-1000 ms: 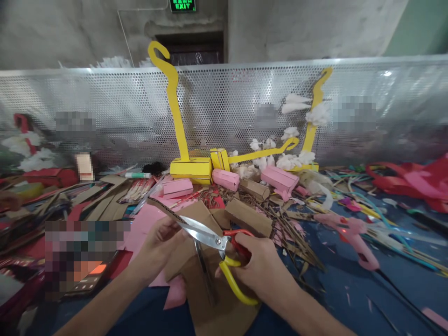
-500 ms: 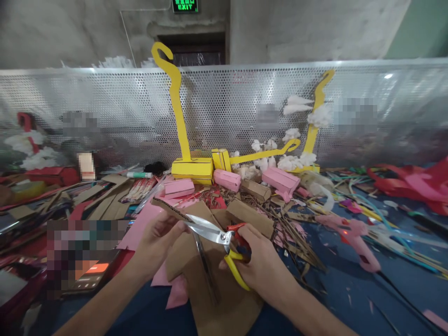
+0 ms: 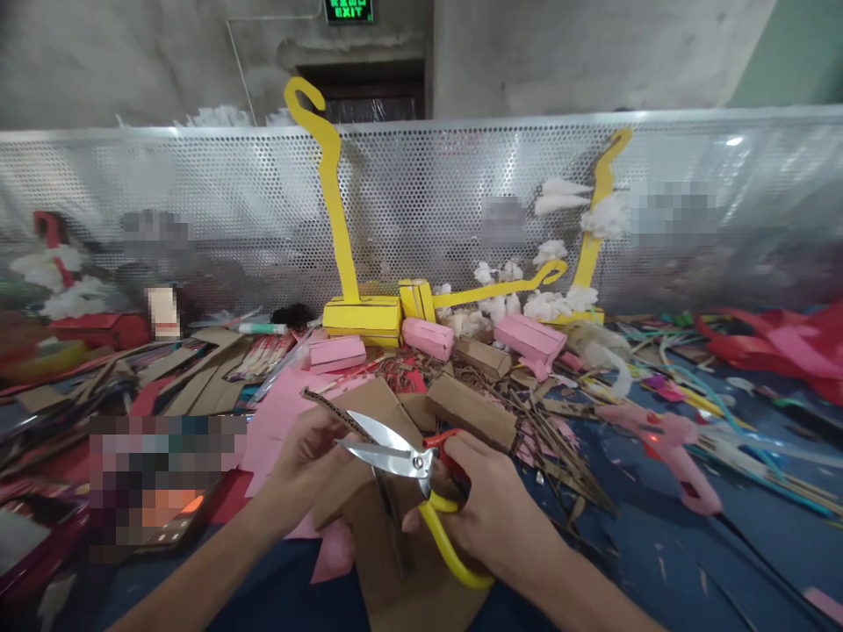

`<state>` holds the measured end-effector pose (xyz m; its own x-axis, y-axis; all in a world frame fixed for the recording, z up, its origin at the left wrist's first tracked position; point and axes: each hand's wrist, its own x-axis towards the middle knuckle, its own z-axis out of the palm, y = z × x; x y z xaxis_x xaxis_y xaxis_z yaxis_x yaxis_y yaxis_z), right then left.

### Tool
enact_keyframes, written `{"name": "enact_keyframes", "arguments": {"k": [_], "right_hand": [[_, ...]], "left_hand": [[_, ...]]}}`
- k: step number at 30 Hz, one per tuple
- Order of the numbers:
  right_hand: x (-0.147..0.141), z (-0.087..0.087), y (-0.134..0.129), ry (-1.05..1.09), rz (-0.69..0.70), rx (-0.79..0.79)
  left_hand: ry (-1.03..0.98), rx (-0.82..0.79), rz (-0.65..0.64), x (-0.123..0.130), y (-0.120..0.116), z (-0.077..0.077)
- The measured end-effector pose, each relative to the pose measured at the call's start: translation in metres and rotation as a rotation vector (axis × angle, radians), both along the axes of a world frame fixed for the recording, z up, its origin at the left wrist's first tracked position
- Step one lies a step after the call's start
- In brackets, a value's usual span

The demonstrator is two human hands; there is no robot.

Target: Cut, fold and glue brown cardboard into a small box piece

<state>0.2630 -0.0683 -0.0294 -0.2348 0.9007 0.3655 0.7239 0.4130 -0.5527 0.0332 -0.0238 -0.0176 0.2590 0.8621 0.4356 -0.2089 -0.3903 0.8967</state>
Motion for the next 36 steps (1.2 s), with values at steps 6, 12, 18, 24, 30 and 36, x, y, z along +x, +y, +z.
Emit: {"name": "enact_keyframes", "arguments": {"k": [6,12,18,24,30,36], "right_hand": [[-0.002,-0.003,0.001,0.028,-0.007,0.012],[-0.001,-0.006,0.003,0.07,-0.013,-0.004],[-0.003,-0.004,0.004,0.133,-0.04,-0.068],[-0.001,0.007,0.0,0.043,-0.047,0.026],[-0.002,0.008,-0.002,-0.01,-0.02,-0.032],[-0.003,-0.001,0.002,-0.029,-0.008,-0.008]], "left_hand": [[-0.075,-0.014,-0.024,0.0,0.002,-0.008],[-0.082,-0.017,-0.018,0.0,0.002,-0.009],[-0.055,-0.005,-0.013,0.002,0.0,-0.005],[-0.039,0.004,-0.028,0.0,0.002,-0.001],[0.013,0.025,-0.033,-0.001,0.003,-0.009],[0.063,-0.067,-0.07,-0.003,0.005,-0.019]]}}
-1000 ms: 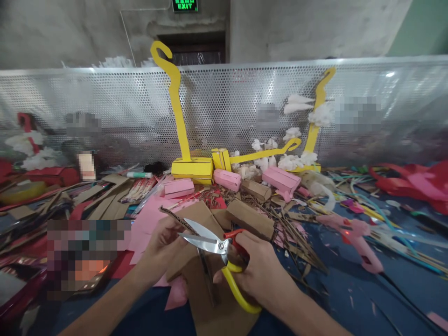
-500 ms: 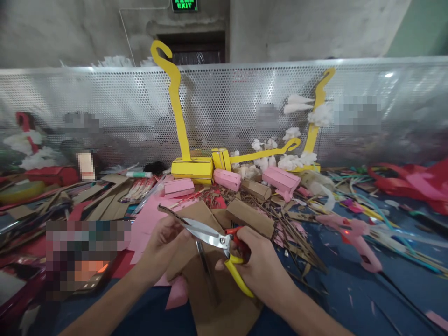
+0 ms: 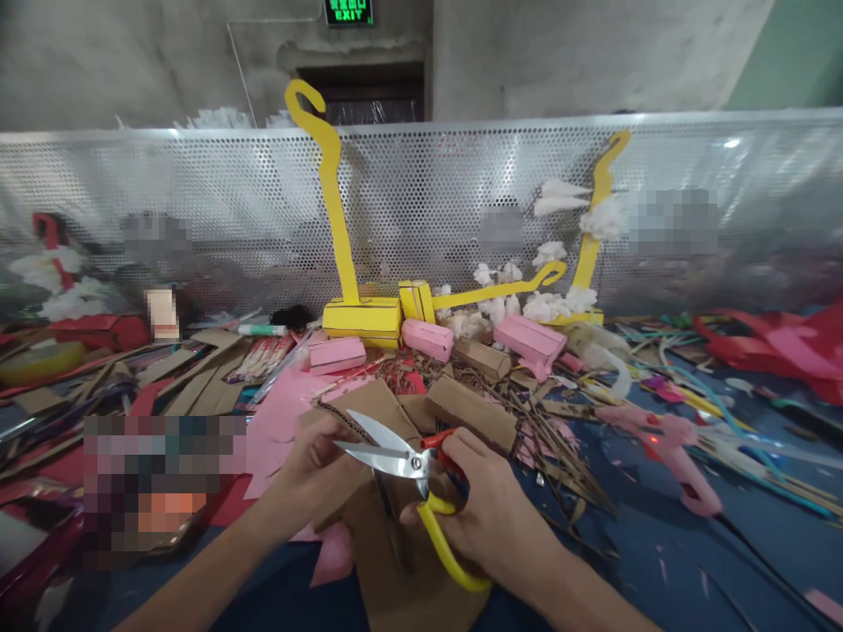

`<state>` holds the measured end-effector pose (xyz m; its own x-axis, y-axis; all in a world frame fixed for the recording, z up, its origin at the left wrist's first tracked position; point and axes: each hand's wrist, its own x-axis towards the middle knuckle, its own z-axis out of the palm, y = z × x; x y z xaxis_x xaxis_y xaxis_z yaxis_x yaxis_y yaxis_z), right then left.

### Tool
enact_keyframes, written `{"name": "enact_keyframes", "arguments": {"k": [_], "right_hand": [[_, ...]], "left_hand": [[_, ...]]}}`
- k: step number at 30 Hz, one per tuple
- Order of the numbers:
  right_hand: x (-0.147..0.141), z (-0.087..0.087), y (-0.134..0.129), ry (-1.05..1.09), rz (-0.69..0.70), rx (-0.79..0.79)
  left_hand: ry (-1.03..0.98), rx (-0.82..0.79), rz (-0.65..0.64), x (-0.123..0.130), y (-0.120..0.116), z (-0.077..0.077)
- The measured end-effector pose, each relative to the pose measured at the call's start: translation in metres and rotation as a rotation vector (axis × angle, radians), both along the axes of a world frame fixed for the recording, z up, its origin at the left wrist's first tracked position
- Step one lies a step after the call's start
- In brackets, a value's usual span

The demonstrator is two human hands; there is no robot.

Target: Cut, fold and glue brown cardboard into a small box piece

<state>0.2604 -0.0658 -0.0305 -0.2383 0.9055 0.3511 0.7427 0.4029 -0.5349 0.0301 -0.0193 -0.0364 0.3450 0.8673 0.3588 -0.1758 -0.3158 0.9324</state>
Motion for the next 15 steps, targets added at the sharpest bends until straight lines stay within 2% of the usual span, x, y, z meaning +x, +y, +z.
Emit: {"name": "enact_keyframes", "arguments": {"k": [8,12,15], "right_hand": [[0.0026,-0.0025,0.0011,0.017,0.007,0.05],[0.0029,-0.0045,0.0018,0.048,0.011,0.059],[0.0037,-0.0071,0.0021,0.068,0.016,0.065]], "left_hand": [[-0.002,-0.075,-0.069,-0.0006,0.0018,-0.0039],[0.008,-0.043,-0.048,-0.0002,0.0017,-0.0012],[0.006,-0.022,-0.047,-0.0017,0.0025,-0.005]]}}
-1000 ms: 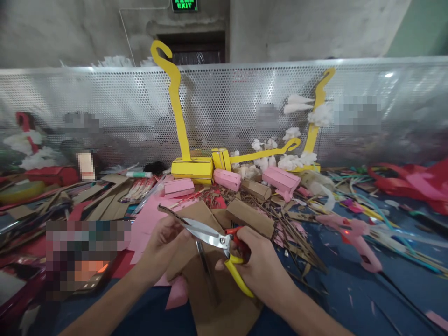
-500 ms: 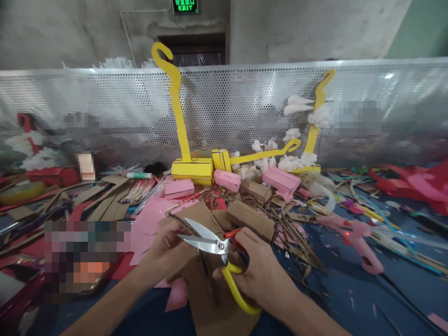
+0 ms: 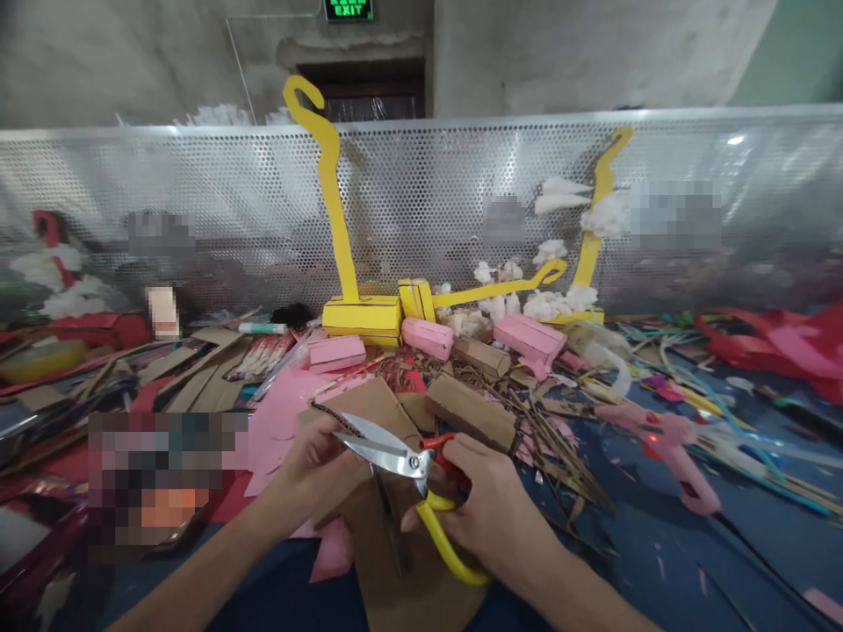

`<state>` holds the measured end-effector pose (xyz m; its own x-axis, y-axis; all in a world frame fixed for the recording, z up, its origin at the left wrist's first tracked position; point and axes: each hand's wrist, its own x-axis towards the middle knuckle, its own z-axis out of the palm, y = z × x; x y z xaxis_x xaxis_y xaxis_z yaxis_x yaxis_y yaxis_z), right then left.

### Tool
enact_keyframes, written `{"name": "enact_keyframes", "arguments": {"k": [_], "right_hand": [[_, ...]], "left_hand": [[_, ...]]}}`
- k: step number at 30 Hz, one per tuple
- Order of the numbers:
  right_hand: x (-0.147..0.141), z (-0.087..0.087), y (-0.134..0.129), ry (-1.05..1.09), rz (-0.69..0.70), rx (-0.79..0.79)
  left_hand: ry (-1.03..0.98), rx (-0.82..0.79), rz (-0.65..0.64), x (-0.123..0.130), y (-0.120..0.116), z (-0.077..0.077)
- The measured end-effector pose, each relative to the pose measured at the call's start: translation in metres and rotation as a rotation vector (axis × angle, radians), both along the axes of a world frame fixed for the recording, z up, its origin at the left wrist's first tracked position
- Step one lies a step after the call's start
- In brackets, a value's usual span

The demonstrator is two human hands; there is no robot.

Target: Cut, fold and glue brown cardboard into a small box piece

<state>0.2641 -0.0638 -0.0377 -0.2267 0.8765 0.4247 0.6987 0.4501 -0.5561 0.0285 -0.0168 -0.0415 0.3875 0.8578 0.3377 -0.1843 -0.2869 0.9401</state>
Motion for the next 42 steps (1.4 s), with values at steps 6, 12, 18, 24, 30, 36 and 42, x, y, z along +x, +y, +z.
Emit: {"name": "enact_keyframes", "arguments": {"k": [6,12,18,24,30,36,42], "right_hand": [[0.0,-0.003,0.0,0.054,0.006,-0.048],[0.0,0.007,0.0,0.087,-0.037,-0.024],[0.002,0.014,-0.001,0.083,-0.035,-0.051],[0.001,0.008,0.001,0.118,-0.026,-0.12],[0.004,0.003,0.001,0.26,-0.031,-0.229],[0.0,0.007,0.003,0.361,0.026,-0.279],[0.001,0.001,0.005,0.424,0.042,-0.296]], "left_hand": [[-0.065,-0.017,-0.056,0.001,-0.003,-0.002],[-0.126,0.003,0.035,0.003,-0.005,0.019],[-0.164,-0.078,0.091,0.003,0.001,0.011],[-0.349,-0.252,0.113,0.005,-0.001,0.016],[-0.355,-0.198,0.037,0.001,-0.002,0.021],[-0.377,-0.227,0.004,0.0,-0.004,0.024],[-0.401,-0.441,-0.235,0.0,-0.012,0.031]]}}
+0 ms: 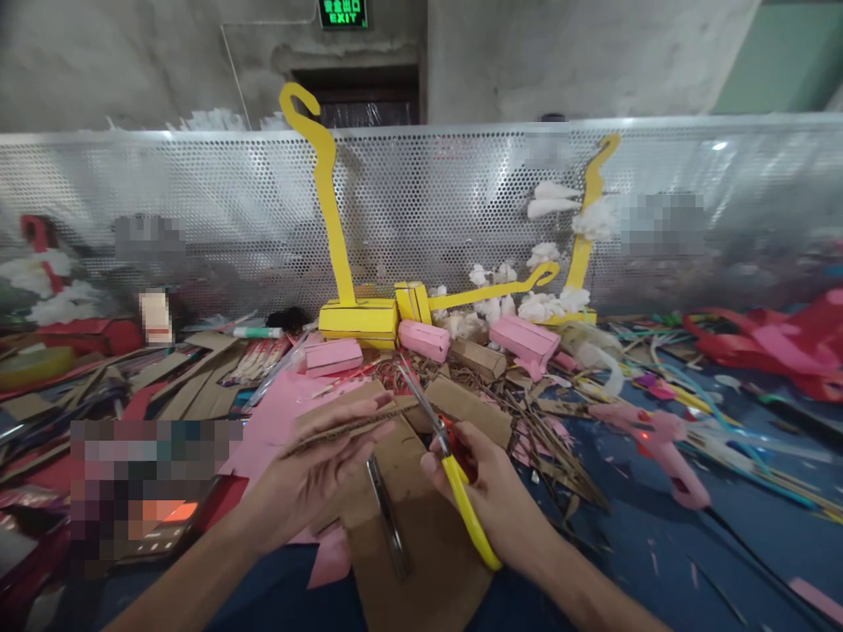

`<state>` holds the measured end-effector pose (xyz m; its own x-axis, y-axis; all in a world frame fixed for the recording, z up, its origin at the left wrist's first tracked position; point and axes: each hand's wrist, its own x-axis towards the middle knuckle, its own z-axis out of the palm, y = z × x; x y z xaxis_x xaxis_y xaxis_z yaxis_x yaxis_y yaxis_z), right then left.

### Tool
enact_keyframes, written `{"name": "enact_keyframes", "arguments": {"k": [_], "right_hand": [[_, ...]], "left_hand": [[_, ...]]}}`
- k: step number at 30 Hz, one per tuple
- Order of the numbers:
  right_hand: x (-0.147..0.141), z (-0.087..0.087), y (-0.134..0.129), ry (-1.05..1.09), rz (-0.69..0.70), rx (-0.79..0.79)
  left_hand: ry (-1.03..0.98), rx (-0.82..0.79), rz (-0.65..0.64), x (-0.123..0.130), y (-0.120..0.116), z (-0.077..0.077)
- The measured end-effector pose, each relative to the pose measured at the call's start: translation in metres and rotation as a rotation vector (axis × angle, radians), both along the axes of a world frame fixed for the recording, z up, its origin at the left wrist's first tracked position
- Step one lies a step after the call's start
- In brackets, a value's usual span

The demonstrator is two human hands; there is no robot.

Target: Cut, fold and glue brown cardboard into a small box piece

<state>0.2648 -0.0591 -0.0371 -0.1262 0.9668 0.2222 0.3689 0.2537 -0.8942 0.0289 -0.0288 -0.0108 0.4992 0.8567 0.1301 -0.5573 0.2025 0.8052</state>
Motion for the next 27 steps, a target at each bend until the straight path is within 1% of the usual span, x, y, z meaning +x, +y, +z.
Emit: {"name": "enact_keyframes", "arguments": {"k": [6,7,9,12,14,18,20,22,27], "right_hand": [[0.0,-0.002,0.002,0.005,0.013,0.01],[0.0,-0.002,0.002,0.008,0.016,0.007],[-0.002,0.001,0.001,0.012,0.014,0.006],[-0.004,0.005,-0.001,0.022,0.003,0.007],[-0.004,0.005,-0.002,0.034,-0.004,0.011],[-0.003,0.003,-0.003,0.02,-0.013,0.003],[-0.004,0.002,-0.003,0.018,-0.014,-0.007],[-0.005,0.003,-0.004,-0.002,-0.019,-0.01],[-0.008,0.009,-0.007,-0.16,-0.027,0.026]], "left_hand": [[0.043,0.121,-0.108,-0.003,-0.006,0.006],[0.052,0.127,-0.106,-0.003,-0.006,0.007],[0.095,0.14,-0.027,-0.003,-0.005,0.006],[0.184,0.188,0.175,0.001,-0.001,0.003],[0.194,0.171,0.231,0.004,0.0,0.001],[0.123,0.067,0.242,0.006,0.002,-0.002],[0.126,0.049,0.251,0.007,0.003,-0.004],[0.138,0.085,0.254,0.007,0.005,-0.007],[0.172,0.24,0.244,0.006,0.009,-0.012]]}}
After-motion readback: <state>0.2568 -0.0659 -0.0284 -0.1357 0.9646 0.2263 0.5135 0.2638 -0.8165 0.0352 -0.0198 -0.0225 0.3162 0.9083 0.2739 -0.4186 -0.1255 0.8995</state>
